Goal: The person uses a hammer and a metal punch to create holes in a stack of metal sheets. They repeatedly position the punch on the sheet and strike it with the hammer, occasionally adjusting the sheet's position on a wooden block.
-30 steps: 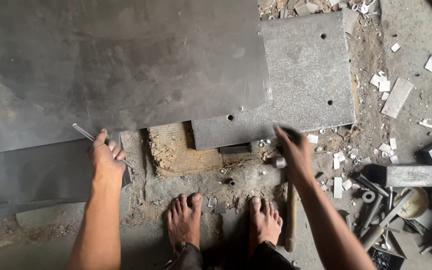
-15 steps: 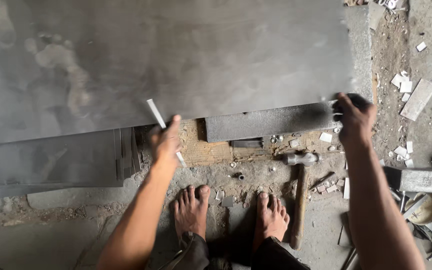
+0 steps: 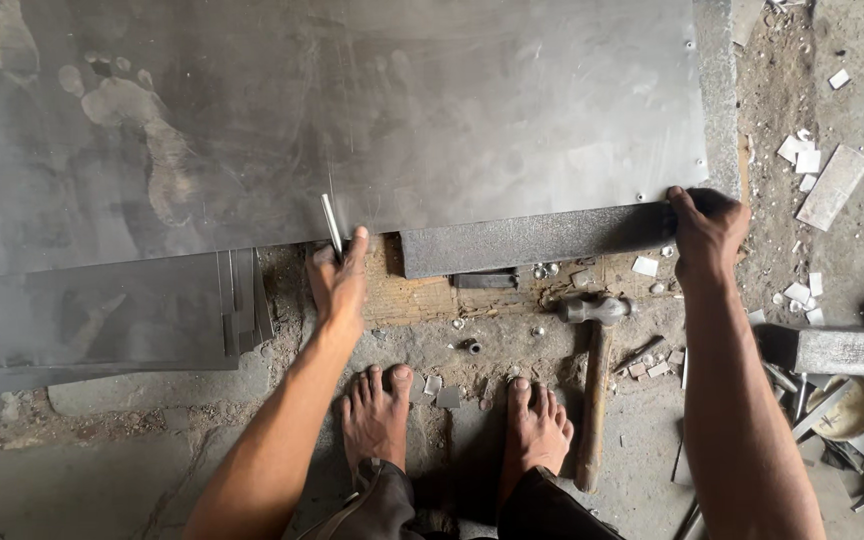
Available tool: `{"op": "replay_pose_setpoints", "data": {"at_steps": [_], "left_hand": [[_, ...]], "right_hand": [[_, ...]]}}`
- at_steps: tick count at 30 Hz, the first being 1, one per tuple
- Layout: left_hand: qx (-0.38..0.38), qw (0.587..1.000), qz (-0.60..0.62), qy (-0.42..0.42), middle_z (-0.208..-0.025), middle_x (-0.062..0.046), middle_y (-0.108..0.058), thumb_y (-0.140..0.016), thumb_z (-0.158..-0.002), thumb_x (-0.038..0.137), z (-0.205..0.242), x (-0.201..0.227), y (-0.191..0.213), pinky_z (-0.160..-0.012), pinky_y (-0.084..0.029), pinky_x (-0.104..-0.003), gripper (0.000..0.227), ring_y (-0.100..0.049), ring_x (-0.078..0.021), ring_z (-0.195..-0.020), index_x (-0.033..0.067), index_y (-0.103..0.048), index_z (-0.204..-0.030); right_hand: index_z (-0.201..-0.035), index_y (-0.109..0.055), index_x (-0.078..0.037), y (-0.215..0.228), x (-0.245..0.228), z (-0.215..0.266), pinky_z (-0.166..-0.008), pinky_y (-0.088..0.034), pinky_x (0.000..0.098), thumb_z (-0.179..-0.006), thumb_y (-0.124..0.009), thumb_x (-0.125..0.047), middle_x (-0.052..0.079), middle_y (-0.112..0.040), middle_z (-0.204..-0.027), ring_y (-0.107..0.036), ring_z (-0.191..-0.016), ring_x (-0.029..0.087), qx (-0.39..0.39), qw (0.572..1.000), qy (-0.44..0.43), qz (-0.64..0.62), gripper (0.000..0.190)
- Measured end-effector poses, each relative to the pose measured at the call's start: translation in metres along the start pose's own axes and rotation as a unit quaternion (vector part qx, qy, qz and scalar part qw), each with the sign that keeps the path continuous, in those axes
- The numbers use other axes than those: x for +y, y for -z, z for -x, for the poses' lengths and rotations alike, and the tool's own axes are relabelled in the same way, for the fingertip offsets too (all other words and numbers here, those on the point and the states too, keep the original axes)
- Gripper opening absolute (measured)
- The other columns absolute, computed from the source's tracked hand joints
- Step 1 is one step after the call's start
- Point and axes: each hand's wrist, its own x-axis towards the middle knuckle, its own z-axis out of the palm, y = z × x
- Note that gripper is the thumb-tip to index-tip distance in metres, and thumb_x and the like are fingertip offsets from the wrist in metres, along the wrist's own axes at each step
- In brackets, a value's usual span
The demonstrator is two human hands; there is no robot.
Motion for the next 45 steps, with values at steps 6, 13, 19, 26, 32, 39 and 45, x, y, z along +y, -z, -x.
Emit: {"op": "replay_pose_setpoints", "data": {"at_steps": [6,13,19,26,32,39,45], "left_hand": [[-0.184,0.94,0.277,-0.08,-0.107,-0.019,-0.073,-0.049,-0.106,0.021,0.003,0.019,-0.025,-0.079,-0.07,-0.036,0.027,-0.077,-0.0278,-0.095,0.0147,-0.038,-0.13],[-0.224,0.95,0.212,-0.056,-0.12,-0.028,-0.069,-0.038,-0.108,0.012,-0.007,0.03,-0.066,-0.085,-0.063,-0.047,0.077,-0.073,-0.0377,-0.106,0.0353,0.019,-0.154],[-0.239,0.946,0.196,-0.098,-0.117,-0.03,-0.069,-0.039,-0.108,0.008,-0.017,0.013,-0.065,-0.085,-0.064,-0.045,0.073,-0.074,-0.0373,-0.107,0.0298,0.012,-0.155],[-0.248,0.851,0.006,-0.463,-0.098,-0.019,-0.064,-0.042,-0.114,0.001,-0.013,0.021,-0.079,-0.071,-0.068,-0.036,0.02,-0.077,-0.0286,-0.091,0.0101,-0.033,-0.13],[-0.366,0.588,-0.342,-0.635,-0.084,-0.011,-0.064,-0.041,-0.109,0.003,-0.017,0.044,-0.107,-0.032,-0.052,-0.021,0.049,-0.05,-0.0127,-0.044,0.027,-0.029,-0.15],[-0.362,0.575,-0.417,-0.604,-0.067,-0.003,-0.05,-0.047,-0.112,0.009,-0.033,0.027,-0.102,-0.04,-0.049,-0.023,0.062,-0.049,-0.014,-0.044,0.0384,-0.013,-0.155],[-0.373,0.571,-0.346,-0.644,-0.067,-0.003,-0.048,-0.057,-0.108,-0.001,-0.053,0.007,-0.106,-0.036,-0.051,-0.023,0.082,-0.046,-0.0129,-0.042,0.0411,-0.004,-0.154]], "right_hand": [[-0.106,-0.075,0.002,0.007,0.015,-0.012,-0.07,-0.063,0.0272,-0.098,-0.077,-0.009,0.012,-0.075,-0.094,-0.071,-0.071,0.015,0.005,1.0,-0.008,0.029,0.014],[-0.094,-0.071,-0.003,0.015,0.029,0.131,-0.043,-0.044,0.0322,-0.106,-0.058,-0.017,0.012,-0.073,-0.076,-0.057,-0.046,0.015,0.015,0.915,0.197,0.352,0.022],[-0.142,-0.04,0.001,0.021,0.065,0.286,-0.065,-0.061,0.0414,-0.079,-0.077,-0.012,0.023,-0.066,-0.103,-0.069,-0.074,0.032,-0.096,0.916,-0.103,0.375,0.074],[-0.154,-0.041,-0.011,0.042,0.005,0.275,-0.046,-0.053,0.0369,-0.081,-0.064,0.005,0.018,-0.067,-0.082,-0.059,-0.056,0.024,-0.155,0.943,-0.292,0.034,0.078],[-0.143,-0.049,-0.002,0.102,-0.148,0.275,-0.058,-0.064,0.0338,-0.086,-0.065,-0.011,0.012,-0.073,-0.096,-0.074,-0.072,0.017,-0.104,0.99,0.016,0.098,0.06],[-0.154,-0.052,-0.01,0.054,-0.21,0.234,-0.05,-0.058,0.0459,-0.095,-0.075,-0.015,0.018,-0.068,-0.089,-0.064,-0.062,0.033,-0.234,0.911,-0.053,0.335,0.064],[-0.146,-0.049,-0.008,0.054,-0.229,0.244,-0.062,-0.057,0.0289,-0.105,-0.066,-0.027,0.013,-0.065,-0.095,-0.067,-0.074,0.019,-0.16,0.906,0.351,0.176,0.048]]}}
